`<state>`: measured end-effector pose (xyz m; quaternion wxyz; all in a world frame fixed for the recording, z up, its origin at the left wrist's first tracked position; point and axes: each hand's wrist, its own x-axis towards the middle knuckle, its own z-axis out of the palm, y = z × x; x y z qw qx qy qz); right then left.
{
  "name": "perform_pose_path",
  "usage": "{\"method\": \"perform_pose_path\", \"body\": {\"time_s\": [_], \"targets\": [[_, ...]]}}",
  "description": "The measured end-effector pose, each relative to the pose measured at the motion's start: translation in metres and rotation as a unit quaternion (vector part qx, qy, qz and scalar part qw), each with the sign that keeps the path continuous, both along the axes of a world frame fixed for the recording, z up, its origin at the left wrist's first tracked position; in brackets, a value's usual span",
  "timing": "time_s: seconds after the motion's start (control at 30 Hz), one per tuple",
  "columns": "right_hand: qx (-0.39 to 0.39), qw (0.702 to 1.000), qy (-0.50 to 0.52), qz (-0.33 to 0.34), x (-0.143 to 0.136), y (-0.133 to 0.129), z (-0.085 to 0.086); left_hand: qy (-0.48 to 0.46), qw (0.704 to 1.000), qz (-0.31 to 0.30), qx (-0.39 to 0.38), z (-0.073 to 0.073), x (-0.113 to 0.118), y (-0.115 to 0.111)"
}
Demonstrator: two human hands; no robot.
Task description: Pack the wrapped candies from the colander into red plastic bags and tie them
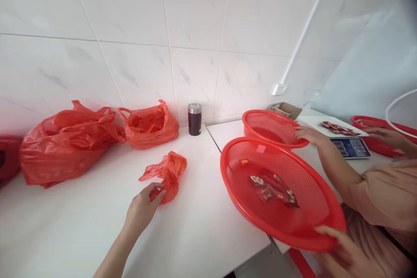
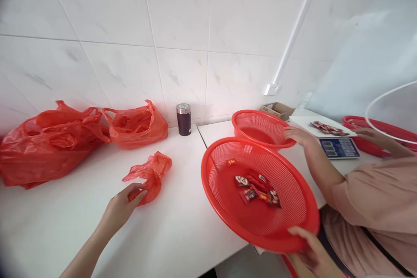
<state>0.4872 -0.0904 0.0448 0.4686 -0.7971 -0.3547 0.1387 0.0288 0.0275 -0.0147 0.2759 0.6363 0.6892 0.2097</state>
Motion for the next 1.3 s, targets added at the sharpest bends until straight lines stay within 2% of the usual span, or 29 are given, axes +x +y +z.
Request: {"method": "perform_pose_path", "body": {"time_s": [0.07,0.1,0.17,0.23,0.3,0.4,0.47,0.5,0.6,0.67,0.8,0.9,1.0,1.07,1.1,1.2,1.27,1.3], "targets": [[-0.022,0.999,0.04,-0.019,-0.048,-0.04,-0.033,-0.023,0.999,-0.01,-0.027,0.003,-0.001,-0.006],[-0.021,0.996,0.084,-0.002,-0.07,-0.049,-0.045,-0.038,0.998,-0.02,-0.038,0.004,0.001,-0.009],[0.023,0.985,0.151,0.085,-0.11,-0.048,-0.058,-0.072,0.995,-0.042,-0.057,0.007,0.006,-0.016],[0.041,0.968,0.181,0.171,-0.142,-0.034,-0.06,-0.112,0.989,-0.058,-0.075,0.009,0.012,-0.025],[0.003,0.949,0.167,0.268,-0.168,-0.02,-0.057,-0.159,0.977,-0.096,-0.105,0.011,0.017,-0.034],[-0.053,0.915,0.098,0.388,-0.197,-0.008,-0.054,-0.219,0.938,-0.219,-0.157,0.017,0.018,-0.045],[-0.02,0.916,0.046,0.399,-0.209,-0.001,-0.053,-0.216,0.928,-0.263,-0.15,0.022,0.014,-0.047],[0.006,0.922,0.021,0.386,-0.213,0.003,-0.053,-0.197,0.94,-0.248,-0.125,0.025,0.011,-0.046],[0.05,0.939,-0.054,0.335,-0.222,0.019,-0.056,-0.099,0.986,-0.132,0.007,0.027,0.005,-0.038],[0.044,0.941,-0.096,0.321,-0.227,0.029,-0.063,-0.038,0.99,-0.119,0.07,0.019,0.006,-0.032],[0.001,0.924,-0.165,0.345,-0.233,0.044,-0.087,0.045,0.982,-0.164,0.088,-0.009,0.018,-0.02],[-0.009,0.916,-0.177,0.361,-0.227,0.052,-0.098,0.016,0.986,-0.147,0.08,-0.014,0.017,-0.016],[-0.01,0.924,-0.141,0.356,-0.21,0.056,-0.094,-0.119,0.987,-0.11,0.025,0.003,0.005,-0.016],[-0.006,0.928,-0.118,0.353,-0.198,0.056,-0.084,-0.267,0.959,-0.095,-0.013,0.019,-0.006,-0.018],[0.0,0.928,-0.107,0.358,-0.193,0.056,-0.079,-0.348,0.932,-0.09,-0.03,0.027,-0.012,-0.02],[0.012,0.92,-0.059,0.388,-0.178,0.055,-0.066,-0.564,0.819,-0.061,-0.079,0.043,-0.025,-0.023],[-0.002,0.919,-0.012,0.394,-0.169,0.055,-0.059,-0.65,0.752,-0.028,-0.107,0.051,-0.03,-0.024],[-0.015,0.921,0.012,0.39,-0.164,0.054,-0.056,-0.67,0.733,-0.011,-0.117,0.054,-0.03,-0.025]]}}
